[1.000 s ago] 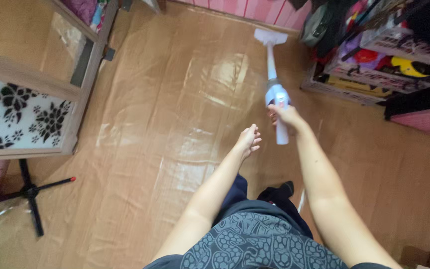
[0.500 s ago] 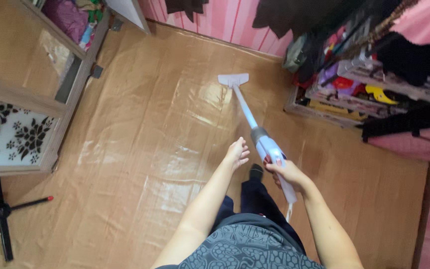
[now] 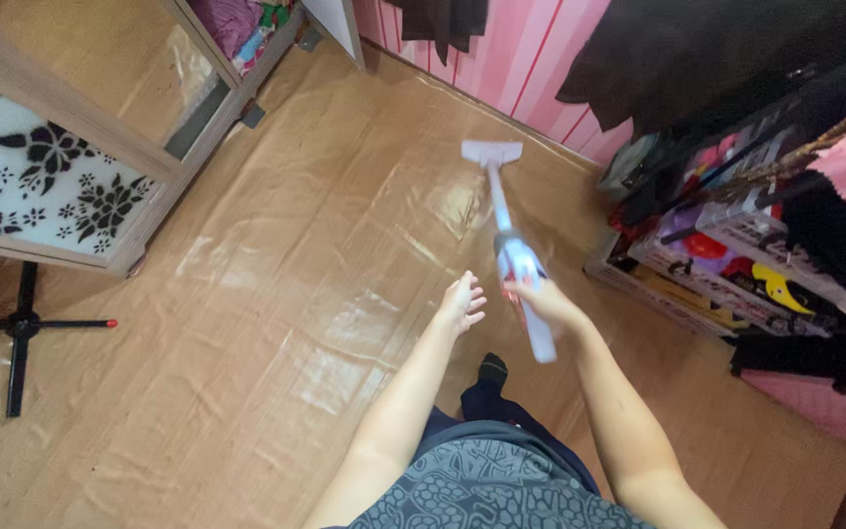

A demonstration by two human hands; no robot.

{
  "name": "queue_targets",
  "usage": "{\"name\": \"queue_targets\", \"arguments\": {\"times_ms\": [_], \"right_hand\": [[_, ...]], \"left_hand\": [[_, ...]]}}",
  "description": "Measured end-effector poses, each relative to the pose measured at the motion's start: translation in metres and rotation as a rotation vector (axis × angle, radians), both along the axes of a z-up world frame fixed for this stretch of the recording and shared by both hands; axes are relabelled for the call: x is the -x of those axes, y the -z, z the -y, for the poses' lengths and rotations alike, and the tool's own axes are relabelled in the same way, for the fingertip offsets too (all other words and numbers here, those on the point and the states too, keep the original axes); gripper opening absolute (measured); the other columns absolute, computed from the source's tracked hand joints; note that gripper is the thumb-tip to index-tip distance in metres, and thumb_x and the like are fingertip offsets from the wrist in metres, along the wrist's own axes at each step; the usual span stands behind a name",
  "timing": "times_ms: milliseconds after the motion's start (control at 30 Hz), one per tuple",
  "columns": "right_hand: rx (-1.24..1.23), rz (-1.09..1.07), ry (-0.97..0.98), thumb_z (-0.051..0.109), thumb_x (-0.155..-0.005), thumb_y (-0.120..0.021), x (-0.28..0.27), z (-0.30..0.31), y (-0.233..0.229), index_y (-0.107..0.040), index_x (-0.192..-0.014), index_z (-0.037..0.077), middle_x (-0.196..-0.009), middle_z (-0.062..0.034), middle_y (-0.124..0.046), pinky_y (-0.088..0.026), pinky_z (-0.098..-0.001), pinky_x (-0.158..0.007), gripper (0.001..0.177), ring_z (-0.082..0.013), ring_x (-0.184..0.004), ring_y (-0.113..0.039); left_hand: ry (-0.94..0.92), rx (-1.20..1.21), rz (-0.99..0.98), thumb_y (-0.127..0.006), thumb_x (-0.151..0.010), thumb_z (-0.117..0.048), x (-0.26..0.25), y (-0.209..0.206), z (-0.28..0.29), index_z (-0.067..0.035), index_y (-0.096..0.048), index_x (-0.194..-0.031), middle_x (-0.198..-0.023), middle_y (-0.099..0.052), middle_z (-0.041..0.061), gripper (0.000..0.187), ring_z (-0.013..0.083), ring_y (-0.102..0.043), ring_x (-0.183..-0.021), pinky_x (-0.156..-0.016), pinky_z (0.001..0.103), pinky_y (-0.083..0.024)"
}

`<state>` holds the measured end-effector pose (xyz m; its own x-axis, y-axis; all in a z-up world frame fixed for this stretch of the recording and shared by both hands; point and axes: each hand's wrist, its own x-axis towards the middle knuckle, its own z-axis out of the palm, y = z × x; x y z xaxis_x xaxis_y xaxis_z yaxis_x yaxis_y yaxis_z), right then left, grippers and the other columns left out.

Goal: The person vacuums the floor of a room by hand using a cordless vacuum cleaner, moving the vacuum head across a plastic floor covering and later lifting the device to adjust the filter.

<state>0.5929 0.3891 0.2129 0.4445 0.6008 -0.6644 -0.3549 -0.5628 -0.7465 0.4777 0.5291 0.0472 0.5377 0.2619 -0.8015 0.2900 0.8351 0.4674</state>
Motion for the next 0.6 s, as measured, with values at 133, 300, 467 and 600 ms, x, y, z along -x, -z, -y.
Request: {"name": "queue_targets", "arguments": {"times_ms": [133, 300, 467, 600], "right_hand": [[0.063, -0.053, -0.091, 0.033, -0.084, -0.075, 0.007, 0.061, -0.025, -0.073, -0.092, 0.003, -0.068, -0.0051, -0.064, -0.045, -0.0310, -0.047, 0.031, -0.0150, -0.050, -0.057], [0.088, -0.127, -0.115, 0.035, -0.084, -0.079, -0.018, 0.068, -0.016, -0.068, -0.092, 0.004, -0.068, -0.0032, -0.059, -0.045, -0.0326, -0.046, 0.033, -0.0146, -0.050, -0.054], [0.015, 0.148, -0.288, 0.036, -0.087, -0.076, -0.073, -0.017, 0.048, -0.069, -0.084, 0.006, -0.069, -0.0037, -0.066, -0.051, -0.0324, -0.050, 0.031, -0.0155, -0.054, -0.061], [-0.045, -0.030, -0.242, 0.036, -0.089, -0.076, -0.080, -0.062, 0.063, -0.063, -0.083, 0.010, -0.067, -0.0012, -0.058, -0.045, -0.0330, -0.049, 0.030, -0.0151, -0.054, -0.055]], "left_hand": [[-0.030, 0.005, 0.022, -0.044, -0.103, -0.052, -0.027, 0.002, 0.007, -0.014, -0.040, -0.155, -0.161, -0.040, 0.015, 0.064, 0.0344, -0.045, -0.143, -0.114, 0.060, -0.036], [-0.103, -0.002, 0.018, -0.043, -0.103, -0.052, -0.029, 0.000, 0.006, -0.013, -0.038, -0.155, -0.162, -0.038, 0.015, 0.066, 0.0345, -0.043, -0.145, -0.114, 0.061, -0.036], [-0.182, -0.032, 0.046, -0.042, -0.102, -0.054, -0.006, -0.013, -0.001, -0.013, -0.038, -0.155, -0.162, -0.038, 0.016, 0.067, 0.0353, -0.041, -0.146, -0.115, 0.060, -0.034], [-0.258, -0.058, 0.027, -0.042, -0.102, -0.054, 0.013, -0.020, 0.002, -0.014, -0.040, -0.154, -0.161, -0.041, 0.016, 0.066, 0.0347, -0.043, -0.145, -0.114, 0.060, -0.035]]}}
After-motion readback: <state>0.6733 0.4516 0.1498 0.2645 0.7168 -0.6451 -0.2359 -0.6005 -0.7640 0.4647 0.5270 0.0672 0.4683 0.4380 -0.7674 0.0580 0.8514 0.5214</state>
